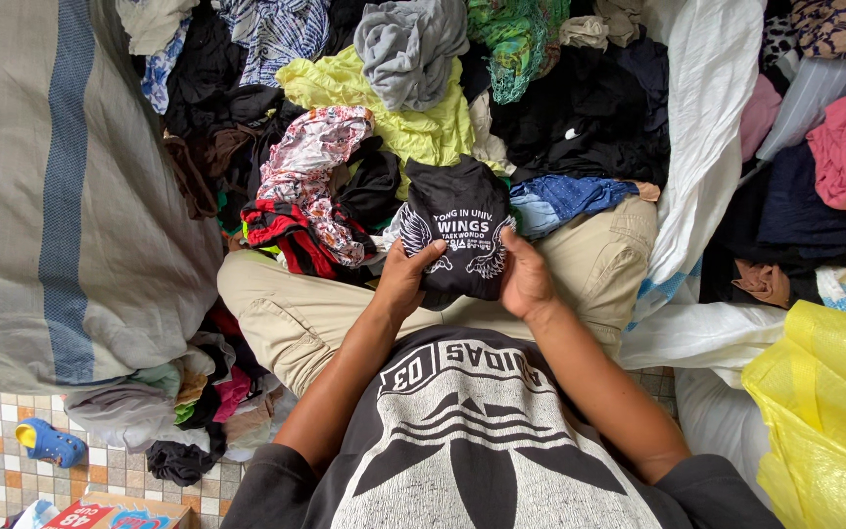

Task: The person picks up several garments from a large pile, smooths them out by hand, and folds them into smaller rectangular shapes.

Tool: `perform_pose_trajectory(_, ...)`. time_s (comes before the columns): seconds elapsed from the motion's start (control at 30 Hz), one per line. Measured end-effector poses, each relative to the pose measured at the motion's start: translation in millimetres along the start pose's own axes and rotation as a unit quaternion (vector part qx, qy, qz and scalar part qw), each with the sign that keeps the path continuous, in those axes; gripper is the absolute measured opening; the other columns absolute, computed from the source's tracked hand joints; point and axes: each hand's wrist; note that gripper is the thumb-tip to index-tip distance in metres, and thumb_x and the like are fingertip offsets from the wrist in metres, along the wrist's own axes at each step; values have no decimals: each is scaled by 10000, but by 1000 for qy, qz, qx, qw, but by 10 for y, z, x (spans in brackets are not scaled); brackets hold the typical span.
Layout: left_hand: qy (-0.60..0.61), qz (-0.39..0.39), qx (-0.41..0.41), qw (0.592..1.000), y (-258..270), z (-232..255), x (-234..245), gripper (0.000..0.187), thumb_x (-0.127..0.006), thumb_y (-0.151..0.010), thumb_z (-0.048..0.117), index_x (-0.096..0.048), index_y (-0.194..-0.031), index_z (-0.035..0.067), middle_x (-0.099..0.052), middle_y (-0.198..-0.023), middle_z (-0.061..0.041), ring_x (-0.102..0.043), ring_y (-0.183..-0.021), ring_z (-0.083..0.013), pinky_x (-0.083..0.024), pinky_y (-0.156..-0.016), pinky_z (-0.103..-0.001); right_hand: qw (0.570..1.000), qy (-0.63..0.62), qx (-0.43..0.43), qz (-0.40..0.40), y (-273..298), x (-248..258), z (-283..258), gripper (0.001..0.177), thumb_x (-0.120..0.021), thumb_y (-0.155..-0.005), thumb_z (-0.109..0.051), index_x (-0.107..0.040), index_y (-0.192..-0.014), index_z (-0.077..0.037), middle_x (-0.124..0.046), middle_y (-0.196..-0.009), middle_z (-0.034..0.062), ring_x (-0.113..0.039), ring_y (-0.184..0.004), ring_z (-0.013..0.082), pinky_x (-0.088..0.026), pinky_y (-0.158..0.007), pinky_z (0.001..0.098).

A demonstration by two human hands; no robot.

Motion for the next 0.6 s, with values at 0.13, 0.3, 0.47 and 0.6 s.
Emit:
perform_pose_trajectory(0.13,25,-16,-56,998,17,-20,-195,270,-878,-897,-71,-754,-1125,3,-821,-888,-172,-838,-736,-278,-708,-652,-397,982,-18,-153,-113,319,309,214,959,-632,-898,-825,-648,-1535,-108,-775,-1409,116,-788,-1117,232,-630,-1042,426)
perform_pose_trajectory(0.3,23,-43,-78,996,29,-96,-483,421,-879,-858,-137,-735,-1221,23,-829,-980,-157,-844,-826,-270,-713,-742,-395,983,96,-36,-152,160,450,436,673,-683,-1003,-563,-712,-1481,-90,-772,-1423,95,-753,-1250,265,-499,-1196,475)
perform_pose_trajectory(0.47,-271,-76,-49,958,1,-102,-454,423,-1029,-804,117,-857,-1188,76,-848,-1019,-110,-763,-859,-194,-646,-861,-412,955,117,25,272,-212,534,80,547,-1009,-831,-361,-837,-1053,108,-738,-910,167,-705,-903,247,-551,-844,433)
perform_pose_trajectory(0.6,-291,73,-3,954,-56,-8,-220,583,-956,-923,457,-726,-1206,1,-666,-1100,-156,-649,-1023,-265,-558,-1002,-449,956,-10,53,287,-3,453,-5,451,-977,-814,-196,-814,-1067,140,-739,-908,206,-728,-878,307,-586,-841,470)
Point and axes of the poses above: each hand's wrist, its own y-axis away from the middle knuckle, its own x-axis out of the back of the hand, z = x × y
